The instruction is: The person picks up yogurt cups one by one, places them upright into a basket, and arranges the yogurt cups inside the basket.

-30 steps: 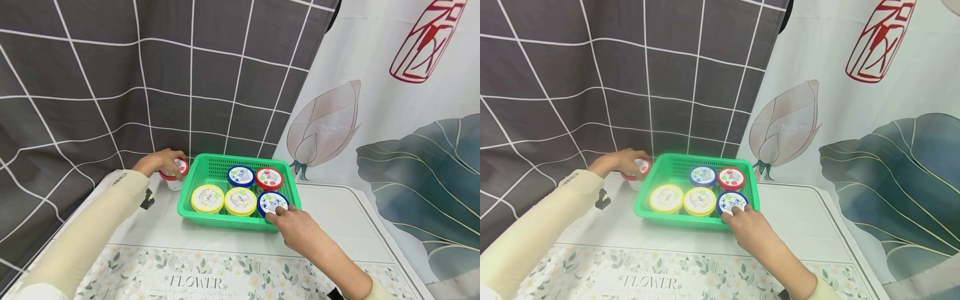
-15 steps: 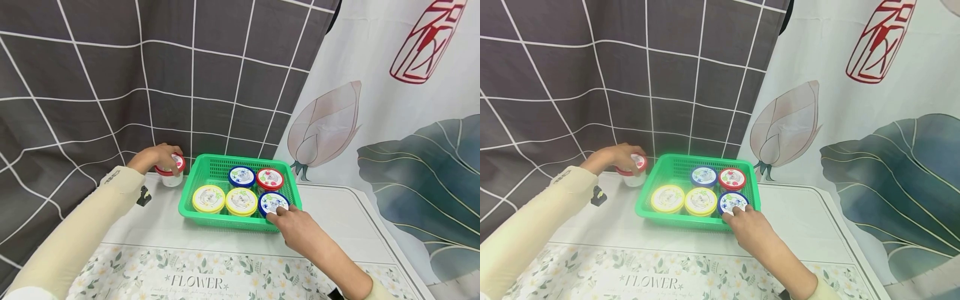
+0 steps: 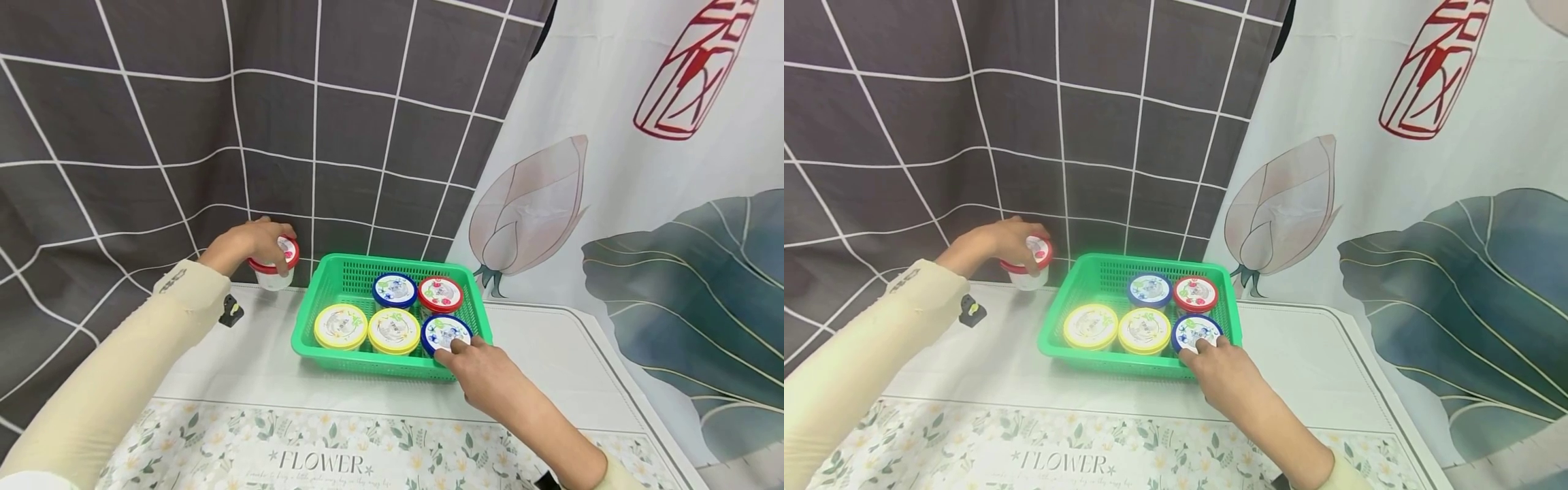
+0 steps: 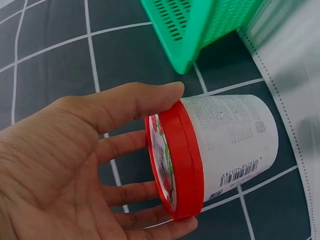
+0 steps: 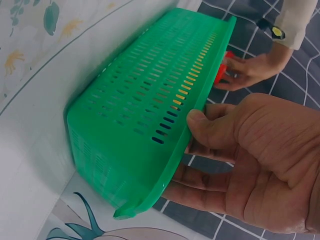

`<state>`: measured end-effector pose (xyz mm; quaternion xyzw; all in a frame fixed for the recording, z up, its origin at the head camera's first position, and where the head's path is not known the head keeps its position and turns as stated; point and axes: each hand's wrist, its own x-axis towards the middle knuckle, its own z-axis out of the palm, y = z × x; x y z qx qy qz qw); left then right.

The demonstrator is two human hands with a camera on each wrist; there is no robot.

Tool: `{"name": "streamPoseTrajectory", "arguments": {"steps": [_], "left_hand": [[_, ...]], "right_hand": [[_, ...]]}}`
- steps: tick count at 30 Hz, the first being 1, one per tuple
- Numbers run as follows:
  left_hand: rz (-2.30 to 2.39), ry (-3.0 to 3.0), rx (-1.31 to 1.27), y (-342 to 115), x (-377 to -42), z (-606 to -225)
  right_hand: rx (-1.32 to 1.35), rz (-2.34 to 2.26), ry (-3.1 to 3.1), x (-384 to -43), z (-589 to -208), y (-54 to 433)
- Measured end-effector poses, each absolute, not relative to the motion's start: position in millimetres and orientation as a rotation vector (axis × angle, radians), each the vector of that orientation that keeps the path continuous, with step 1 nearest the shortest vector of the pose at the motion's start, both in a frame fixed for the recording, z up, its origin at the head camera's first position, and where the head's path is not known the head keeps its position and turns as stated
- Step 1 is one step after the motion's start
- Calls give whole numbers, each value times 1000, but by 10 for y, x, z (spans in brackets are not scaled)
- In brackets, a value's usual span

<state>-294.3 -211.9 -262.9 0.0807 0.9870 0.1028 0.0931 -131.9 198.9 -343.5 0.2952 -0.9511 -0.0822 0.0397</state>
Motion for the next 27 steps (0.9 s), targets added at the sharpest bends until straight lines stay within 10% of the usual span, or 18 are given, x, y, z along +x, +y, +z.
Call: {"name": "streamPoseTrajectory", "arguments": {"steps": [27], "left_hand": [[325,2980,382,-1620,-2847,-2269]], "right_hand": [[895,-241,-2926,-1323,-3432,1978]]}}
